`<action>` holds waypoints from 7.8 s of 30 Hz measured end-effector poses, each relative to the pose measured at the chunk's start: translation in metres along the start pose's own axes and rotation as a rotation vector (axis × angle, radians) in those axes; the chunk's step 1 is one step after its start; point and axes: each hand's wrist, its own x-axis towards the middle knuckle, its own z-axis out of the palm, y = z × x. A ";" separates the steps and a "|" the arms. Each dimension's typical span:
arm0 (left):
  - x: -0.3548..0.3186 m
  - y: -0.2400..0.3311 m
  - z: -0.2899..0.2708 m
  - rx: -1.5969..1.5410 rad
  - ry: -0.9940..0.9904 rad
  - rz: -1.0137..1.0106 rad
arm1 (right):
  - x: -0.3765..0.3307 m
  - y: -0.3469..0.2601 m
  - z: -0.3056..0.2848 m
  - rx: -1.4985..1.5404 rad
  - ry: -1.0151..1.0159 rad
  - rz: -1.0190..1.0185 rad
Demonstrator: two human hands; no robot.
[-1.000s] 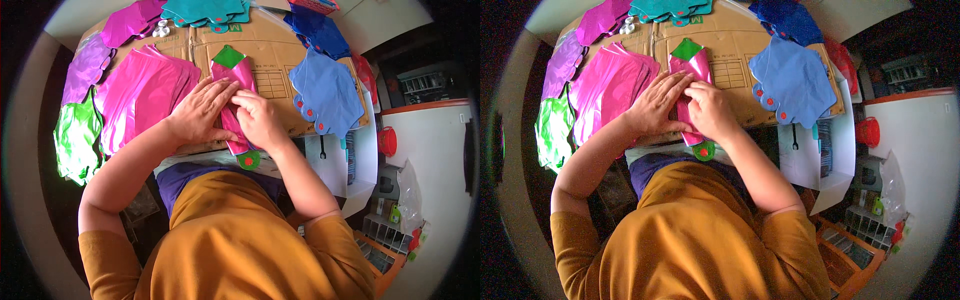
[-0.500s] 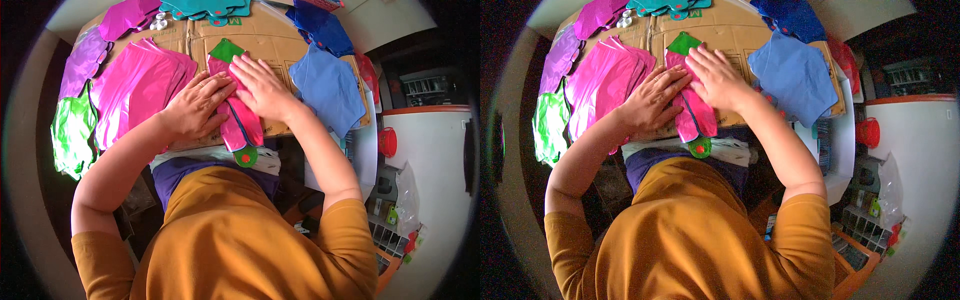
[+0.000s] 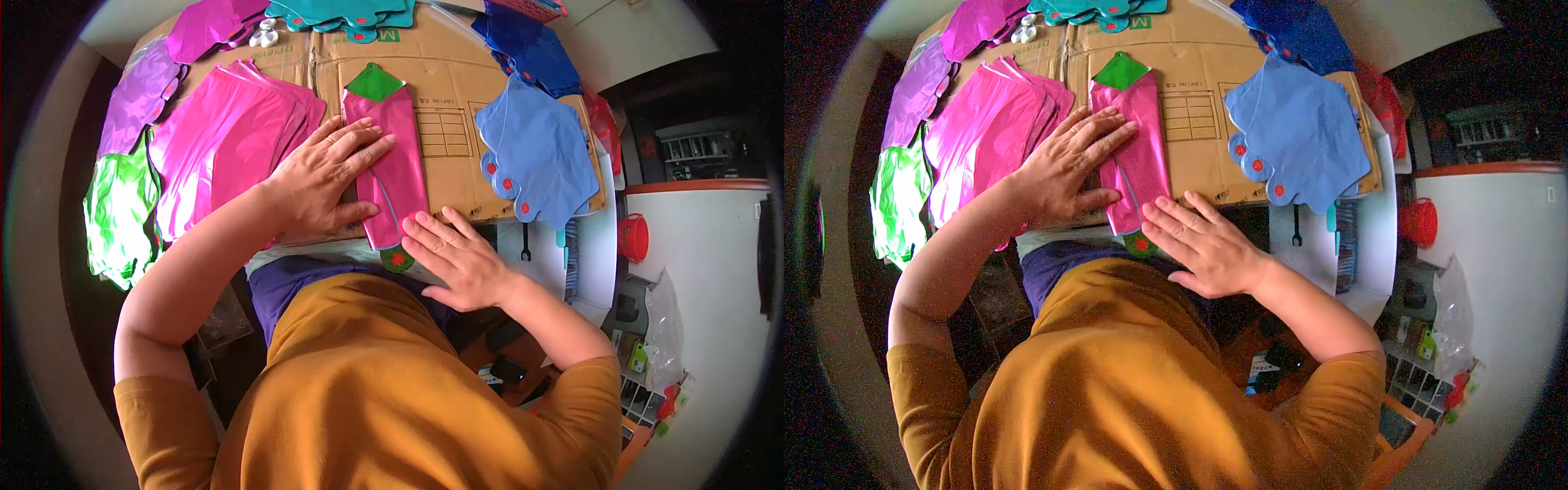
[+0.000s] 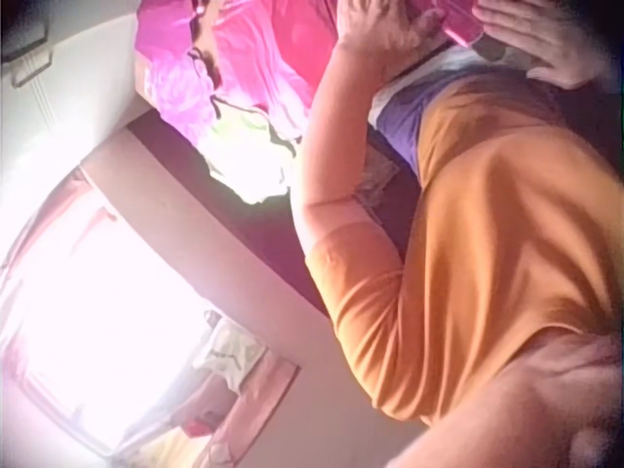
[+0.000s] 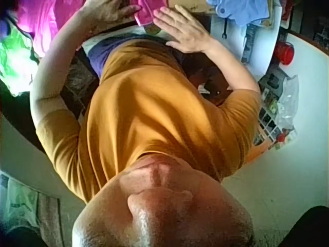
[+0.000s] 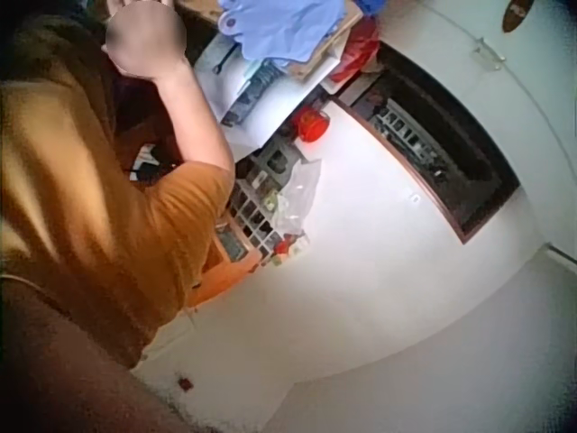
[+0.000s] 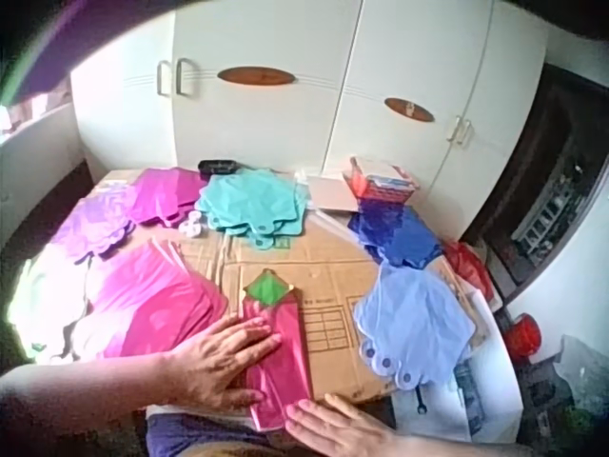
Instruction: Folding and placing thin colorful sheets into plastic retail packaging.
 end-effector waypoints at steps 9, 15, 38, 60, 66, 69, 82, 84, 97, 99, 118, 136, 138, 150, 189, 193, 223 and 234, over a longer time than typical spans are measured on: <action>-0.004 -0.008 0.007 -0.050 0.036 0.010 | 0.047 0.079 -0.039 -0.200 0.364 -0.101; -0.001 -0.009 0.007 -0.094 0.043 0.016 | 0.072 0.095 -0.043 -0.378 0.243 -0.344; -0.033 0.028 0.006 0.038 0.046 -0.005 | 0.038 0.029 -0.003 -0.195 0.329 -0.162; -0.041 0.030 0.014 -0.012 0.093 -0.022 | 0.012 0.019 0.023 -0.166 0.432 -0.195; -0.041 0.029 0.018 -0.031 0.129 -0.013 | 0.039 0.026 0.015 -0.306 0.377 -0.045; -0.041 0.031 0.015 -0.042 0.139 -0.007 | 0.042 0.023 0.021 -0.308 0.425 -0.070; -0.029 0.022 -0.008 -0.128 0.066 0.023 | 0.062 0.042 -0.007 -0.118 0.242 -0.118; -0.026 0.007 -0.016 -0.215 0.042 0.042 | 0.061 0.045 -0.006 -0.099 0.240 -0.122; -0.012 -0.018 0.005 0.031 0.101 0.003 | 0.063 0.041 -0.010 0.012 0.180 -0.123; -0.013 -0.017 0.009 0.059 0.139 -0.010 | 0.064 0.045 -0.010 -0.018 0.163 -0.108; -0.014 -0.005 0.005 -0.060 0.103 0.160 | 0.069 0.064 -0.028 0.255 0.120 -0.093; -0.024 -0.003 -0.006 -0.132 -0.047 0.106 | 0.059 0.047 -0.013 -0.212 0.059 -0.007; -0.025 -0.003 -0.008 -0.121 -0.053 0.129 | 0.045 0.027 -0.002 -0.166 0.028 0.004; -0.025 0.012 0.004 -0.130 0.019 0.020 | 0.046 0.023 0.020 -0.220 0.441 -0.018; -0.022 0.014 0.028 -0.195 0.355 -0.095 | 0.076 0.064 -0.013 0.007 0.511 -0.042; -0.019 0.015 0.031 -0.165 0.370 -0.101 | 0.076 0.071 -0.011 0.051 0.475 -0.004; 0.000 0.034 0.022 -0.073 0.374 -0.691 | 0.096 0.025 0.017 -0.177 0.694 0.752; 0.005 0.035 0.029 0.005 0.411 -0.699 | 0.089 0.020 0.015 -0.111 0.763 0.787</action>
